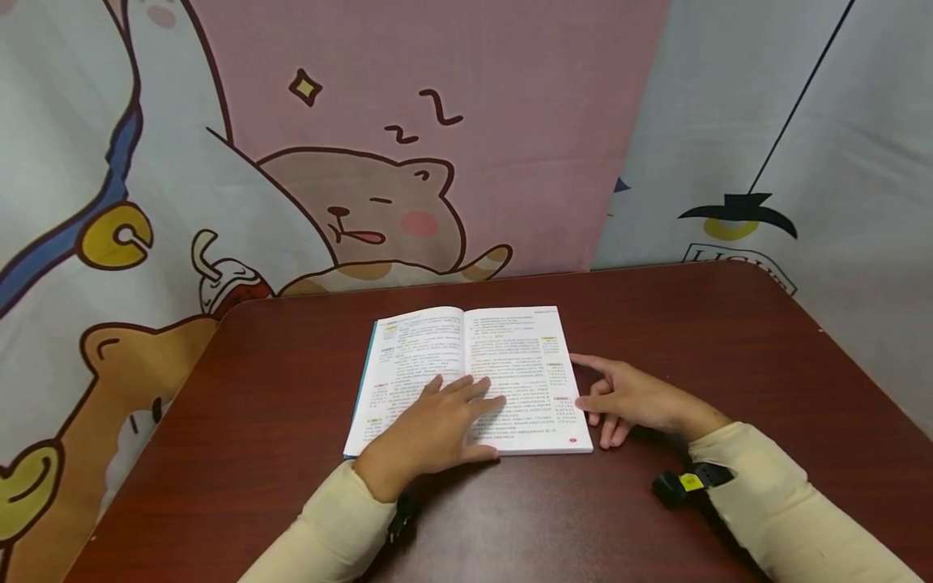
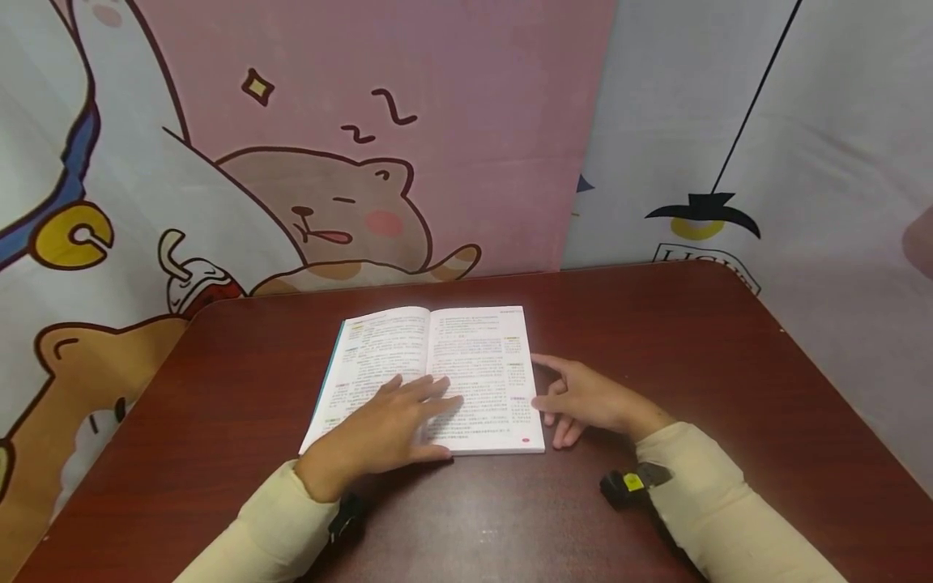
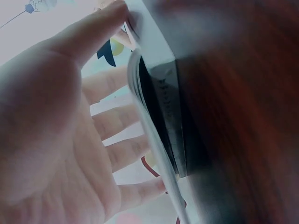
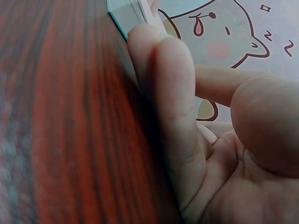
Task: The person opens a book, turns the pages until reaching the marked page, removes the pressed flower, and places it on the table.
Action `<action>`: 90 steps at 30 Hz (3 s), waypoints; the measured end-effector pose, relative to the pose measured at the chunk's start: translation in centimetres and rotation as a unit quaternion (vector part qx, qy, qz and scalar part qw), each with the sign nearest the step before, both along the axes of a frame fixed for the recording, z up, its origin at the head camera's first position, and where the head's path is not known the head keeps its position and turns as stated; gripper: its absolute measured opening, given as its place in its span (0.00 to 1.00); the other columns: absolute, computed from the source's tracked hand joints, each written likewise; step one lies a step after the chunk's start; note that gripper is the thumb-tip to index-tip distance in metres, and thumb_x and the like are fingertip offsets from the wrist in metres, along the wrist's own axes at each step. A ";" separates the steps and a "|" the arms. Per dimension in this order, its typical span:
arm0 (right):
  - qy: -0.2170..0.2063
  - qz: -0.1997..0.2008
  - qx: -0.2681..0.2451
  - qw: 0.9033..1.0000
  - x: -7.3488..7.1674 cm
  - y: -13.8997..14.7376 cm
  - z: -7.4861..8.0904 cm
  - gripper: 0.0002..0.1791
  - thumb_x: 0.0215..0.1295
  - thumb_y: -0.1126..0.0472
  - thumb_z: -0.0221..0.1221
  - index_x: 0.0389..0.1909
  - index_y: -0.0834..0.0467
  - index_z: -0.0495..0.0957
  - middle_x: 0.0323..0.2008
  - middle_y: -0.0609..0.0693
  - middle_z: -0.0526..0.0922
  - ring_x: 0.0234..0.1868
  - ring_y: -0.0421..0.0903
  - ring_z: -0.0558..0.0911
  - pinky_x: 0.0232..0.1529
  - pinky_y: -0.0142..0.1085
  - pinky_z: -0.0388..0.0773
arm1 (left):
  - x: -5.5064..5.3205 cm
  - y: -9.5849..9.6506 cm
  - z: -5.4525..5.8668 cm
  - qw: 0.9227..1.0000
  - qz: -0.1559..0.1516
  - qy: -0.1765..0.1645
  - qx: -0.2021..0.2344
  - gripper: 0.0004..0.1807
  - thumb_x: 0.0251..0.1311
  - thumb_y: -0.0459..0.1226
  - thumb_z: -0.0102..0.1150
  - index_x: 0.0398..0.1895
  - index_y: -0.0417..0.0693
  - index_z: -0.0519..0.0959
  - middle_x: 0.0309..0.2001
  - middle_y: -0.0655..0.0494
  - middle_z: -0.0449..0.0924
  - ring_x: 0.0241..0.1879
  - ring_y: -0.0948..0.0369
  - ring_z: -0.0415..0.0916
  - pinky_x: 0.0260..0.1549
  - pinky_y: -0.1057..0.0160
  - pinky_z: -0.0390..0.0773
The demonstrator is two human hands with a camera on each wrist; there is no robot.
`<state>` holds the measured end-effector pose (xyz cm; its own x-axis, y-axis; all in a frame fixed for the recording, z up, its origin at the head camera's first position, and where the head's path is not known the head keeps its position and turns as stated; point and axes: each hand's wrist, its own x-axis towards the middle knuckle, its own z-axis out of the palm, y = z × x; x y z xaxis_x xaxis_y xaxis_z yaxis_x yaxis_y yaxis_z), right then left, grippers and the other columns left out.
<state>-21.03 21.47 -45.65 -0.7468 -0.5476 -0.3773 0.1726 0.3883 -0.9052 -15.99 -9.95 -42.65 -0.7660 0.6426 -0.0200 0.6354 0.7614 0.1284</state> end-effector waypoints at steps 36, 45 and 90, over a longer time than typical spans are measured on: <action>-0.043 -0.017 -0.025 0.999 0.0 -0.1 0.1 0.40 0.77 0.59 0.47 0.81 0.52 0.36 0.27 0.57 0.78 0.20 0.54 0.86 0.24 0.47 0.84 | -0.3 -0.1 0.0 0.999 -0.033 0.023 0.019 0.22 0.67 0.50 0.58 0.62 0.58 0.80 0.65 0.55 0.77 0.66 0.53 0.73 0.66 0.36 0.66; -0.039 -0.021 -0.016 0.999 0.2 -0.1 0.1 0.44 0.76 0.54 0.53 0.81 0.53 0.36 0.27 0.57 0.78 0.20 0.53 0.86 0.24 0.48 0.84 | -0.4 0.0 -0.1 0.997 -0.043 0.067 0.027 0.28 0.67 0.51 0.59 0.69 0.58 0.73 0.69 0.54 0.72 0.67 0.54 0.72 0.65 0.41 0.70; 0.022 0.003 0.005 1.000 0.1 -0.1 -0.1 0.51 0.67 0.58 0.64 0.80 0.55 0.40 0.27 0.58 0.79 0.20 0.53 0.86 0.24 0.50 0.84 | -0.7 0.2 0.8 0.966 -0.105 0.234 0.025 0.26 0.61 0.37 0.63 0.64 0.60 0.77 0.79 0.54 0.54 0.81 0.55 0.41 0.78 0.52 0.44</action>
